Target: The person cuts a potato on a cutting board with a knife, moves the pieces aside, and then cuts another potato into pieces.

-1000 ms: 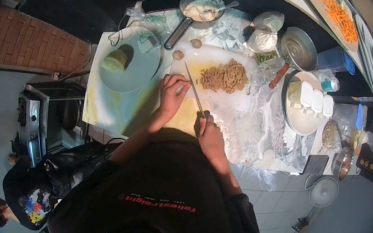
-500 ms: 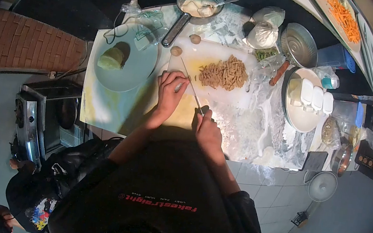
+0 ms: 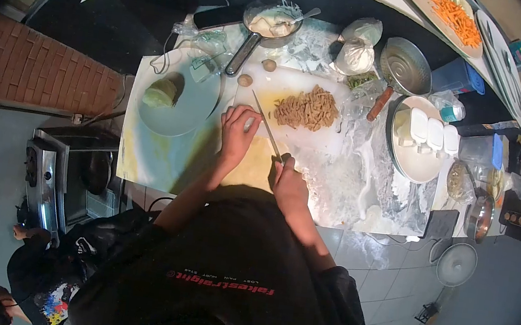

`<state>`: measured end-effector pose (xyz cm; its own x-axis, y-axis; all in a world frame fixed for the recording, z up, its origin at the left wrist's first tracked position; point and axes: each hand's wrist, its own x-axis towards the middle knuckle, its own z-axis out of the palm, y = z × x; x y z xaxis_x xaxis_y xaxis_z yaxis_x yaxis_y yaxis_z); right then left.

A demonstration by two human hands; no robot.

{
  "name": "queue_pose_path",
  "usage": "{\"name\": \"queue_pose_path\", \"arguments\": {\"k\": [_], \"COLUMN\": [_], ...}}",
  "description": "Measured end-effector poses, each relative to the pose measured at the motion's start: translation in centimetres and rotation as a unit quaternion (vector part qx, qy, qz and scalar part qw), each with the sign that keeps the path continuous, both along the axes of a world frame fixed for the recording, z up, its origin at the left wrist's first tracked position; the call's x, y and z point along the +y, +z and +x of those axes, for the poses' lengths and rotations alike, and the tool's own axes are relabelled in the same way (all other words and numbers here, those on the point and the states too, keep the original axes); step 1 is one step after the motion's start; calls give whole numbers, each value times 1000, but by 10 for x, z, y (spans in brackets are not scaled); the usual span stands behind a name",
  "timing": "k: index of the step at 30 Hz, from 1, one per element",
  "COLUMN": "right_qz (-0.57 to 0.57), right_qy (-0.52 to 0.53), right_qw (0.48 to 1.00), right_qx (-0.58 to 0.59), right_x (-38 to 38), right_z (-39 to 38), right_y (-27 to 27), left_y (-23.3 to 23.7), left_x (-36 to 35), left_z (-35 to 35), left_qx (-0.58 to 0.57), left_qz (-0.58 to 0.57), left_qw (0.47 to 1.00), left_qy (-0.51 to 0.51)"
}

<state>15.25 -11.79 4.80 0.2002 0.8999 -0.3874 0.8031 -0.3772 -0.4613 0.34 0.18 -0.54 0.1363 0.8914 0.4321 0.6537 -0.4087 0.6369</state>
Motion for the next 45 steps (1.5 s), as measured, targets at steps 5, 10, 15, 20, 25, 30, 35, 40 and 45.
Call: {"name": "queue_pose_path", "arguments": {"k": [5,10,15,20,25,30,35,40,45], "right_qz": [-8,-16,-7,8,12,6,27,37,43], "right_qy": [-1,-7,-9,-16,-31,-27,-12,-44,-100], "right_qw": [1000,1000,999,997,996,1000,999,998,987], "right_qx": [0,14,35,70,87,12,-25,33,118], "right_x": [-6,-4,7,-1,-25,-8,-1,-17,-25], "right_z": [-1,1,-3,3,7,-2,0,25,34], "right_y": [0,-1,-2,-6,-5,-2,6,5,10], "left_y": [-2,0,0,0,-3,-3,-3,1,12], "left_x": [-4,-5,-6,-8,-7,-8,-7,-7,-2], "left_z": [1,2,1,2,4,4,4,8,14], "left_qx": [-16,-18,-16,-5,3,-9,10,26,-11], "left_qz": [0,-5,-4,-9,5,7,18,11,-6], "left_qw": [1000,1000,1000,1000,1000,1000,1000,1000,999], "left_qy": [-3,-9,-15,-4,5,-7,6,3,-36]}}
